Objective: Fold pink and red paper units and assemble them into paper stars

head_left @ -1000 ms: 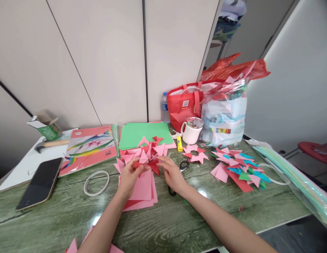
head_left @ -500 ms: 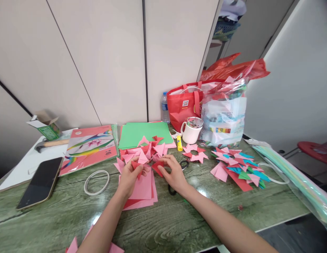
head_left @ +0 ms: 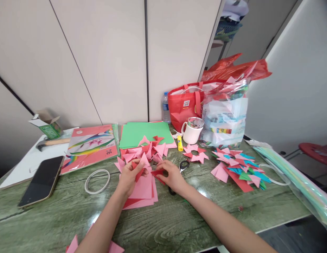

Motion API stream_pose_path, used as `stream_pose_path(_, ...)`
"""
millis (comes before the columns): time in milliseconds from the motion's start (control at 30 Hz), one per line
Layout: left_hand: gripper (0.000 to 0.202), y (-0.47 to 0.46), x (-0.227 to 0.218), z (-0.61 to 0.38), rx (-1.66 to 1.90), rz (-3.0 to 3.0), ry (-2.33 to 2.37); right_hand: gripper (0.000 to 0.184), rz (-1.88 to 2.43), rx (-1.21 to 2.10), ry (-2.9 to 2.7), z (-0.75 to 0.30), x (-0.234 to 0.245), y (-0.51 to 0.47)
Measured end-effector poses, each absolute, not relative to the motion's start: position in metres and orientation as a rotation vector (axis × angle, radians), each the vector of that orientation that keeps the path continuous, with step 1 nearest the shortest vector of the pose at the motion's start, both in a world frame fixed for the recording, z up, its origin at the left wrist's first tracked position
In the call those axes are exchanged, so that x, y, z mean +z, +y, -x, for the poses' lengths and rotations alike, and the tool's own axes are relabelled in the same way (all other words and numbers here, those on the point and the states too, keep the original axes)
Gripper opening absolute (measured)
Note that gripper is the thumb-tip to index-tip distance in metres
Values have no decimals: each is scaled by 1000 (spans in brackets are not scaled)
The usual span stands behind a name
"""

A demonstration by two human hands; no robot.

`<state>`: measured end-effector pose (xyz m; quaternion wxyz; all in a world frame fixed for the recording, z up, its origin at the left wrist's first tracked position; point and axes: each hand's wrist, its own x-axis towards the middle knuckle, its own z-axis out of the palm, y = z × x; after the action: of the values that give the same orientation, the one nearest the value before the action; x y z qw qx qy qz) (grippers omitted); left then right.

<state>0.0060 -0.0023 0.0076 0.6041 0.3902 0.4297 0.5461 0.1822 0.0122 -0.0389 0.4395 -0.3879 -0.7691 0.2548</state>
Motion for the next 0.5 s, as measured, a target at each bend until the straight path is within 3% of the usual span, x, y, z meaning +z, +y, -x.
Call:
stream_pose_path(167, 31, -4, 11, -4, 1210, -881, 839, 4, 1004, 709, -1826, -182, -39, 10)
stream_pose_path(333, 36, -7, 12, -5, 1136, -871, 810, 11, 1067, 678, -1722, -180, -37, 9)
stream_pose_path(500, 34, -9, 13, -7, 1143, -879, 810, 9, 965, 916, -1559, -178, -32, 12)
